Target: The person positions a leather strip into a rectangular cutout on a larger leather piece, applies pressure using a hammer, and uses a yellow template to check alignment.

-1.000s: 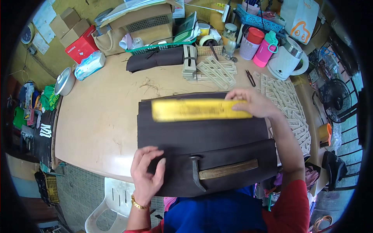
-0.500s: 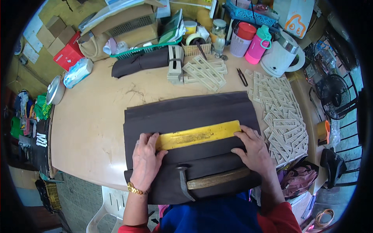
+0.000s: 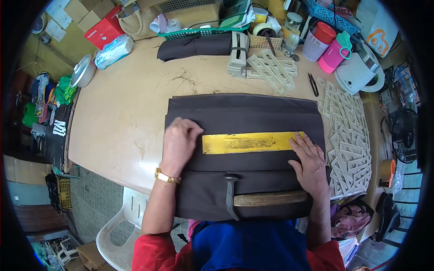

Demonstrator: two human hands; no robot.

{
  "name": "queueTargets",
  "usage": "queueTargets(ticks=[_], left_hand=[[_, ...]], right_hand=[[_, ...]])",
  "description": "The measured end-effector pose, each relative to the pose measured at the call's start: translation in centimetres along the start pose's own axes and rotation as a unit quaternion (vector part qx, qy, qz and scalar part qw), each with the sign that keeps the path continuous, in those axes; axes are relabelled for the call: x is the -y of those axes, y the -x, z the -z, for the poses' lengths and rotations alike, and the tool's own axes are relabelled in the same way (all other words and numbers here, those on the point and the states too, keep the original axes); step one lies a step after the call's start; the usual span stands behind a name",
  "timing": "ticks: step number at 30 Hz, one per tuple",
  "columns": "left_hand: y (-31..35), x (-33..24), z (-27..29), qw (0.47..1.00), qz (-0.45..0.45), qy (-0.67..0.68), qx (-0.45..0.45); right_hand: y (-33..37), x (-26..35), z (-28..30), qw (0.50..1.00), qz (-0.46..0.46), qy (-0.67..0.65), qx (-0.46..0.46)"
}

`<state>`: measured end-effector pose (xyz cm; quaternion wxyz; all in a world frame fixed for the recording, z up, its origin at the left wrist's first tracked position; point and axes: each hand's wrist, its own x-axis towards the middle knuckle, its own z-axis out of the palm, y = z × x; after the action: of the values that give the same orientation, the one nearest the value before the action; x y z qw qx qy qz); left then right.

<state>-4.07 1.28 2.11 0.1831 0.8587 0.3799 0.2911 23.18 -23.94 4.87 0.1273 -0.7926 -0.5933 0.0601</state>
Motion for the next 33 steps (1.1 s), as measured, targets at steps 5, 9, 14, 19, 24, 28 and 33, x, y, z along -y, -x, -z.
queueTargets(ticks=[5, 9, 14, 19, 24, 28, 33], left_hand=[[1.7, 6.9, 7.5, 0.962, 0.249, -0.092, -0.058], [6.1, 10.7, 12.3, 0.898, 0.363, -0.248, 0.011], [11.4, 10.3, 10.1, 0.946, 0.223, -0.225, -0.066], [13.0, 6.6, 4.4, 0.976, 0.187, -0.031, -0.106], [14.6, 8.4, 2.8, 0.941, 0.231, 0.159, -0.191], [13.9, 9.1, 4.7, 0.924, 0.191, 0.187, -0.273], [11.0, 2.6, 8.6, 0.955, 0.213, 0.115, -0.174]], right_hand=[[0.3, -0.4, -0.7, 1.0, -0.002, -0.007, -0.017], [0.5, -0.6, -0.9, 1.0, 0.001, -0.008, -0.025], [0.8, -1.3, -1.7, 0.998, 0.0, -0.027, -0.049], [0.6, -1.7, -2.6, 0.995, -0.001, -0.037, -0.091], [0.6, -2.0, -3.2, 0.993, 0.005, -0.037, -0.116], [0.7, -1.9, -3.3, 0.992, 0.006, -0.042, -0.12], [0.7, -2.1, -3.5, 0.99, 0.009, -0.053, -0.127]])
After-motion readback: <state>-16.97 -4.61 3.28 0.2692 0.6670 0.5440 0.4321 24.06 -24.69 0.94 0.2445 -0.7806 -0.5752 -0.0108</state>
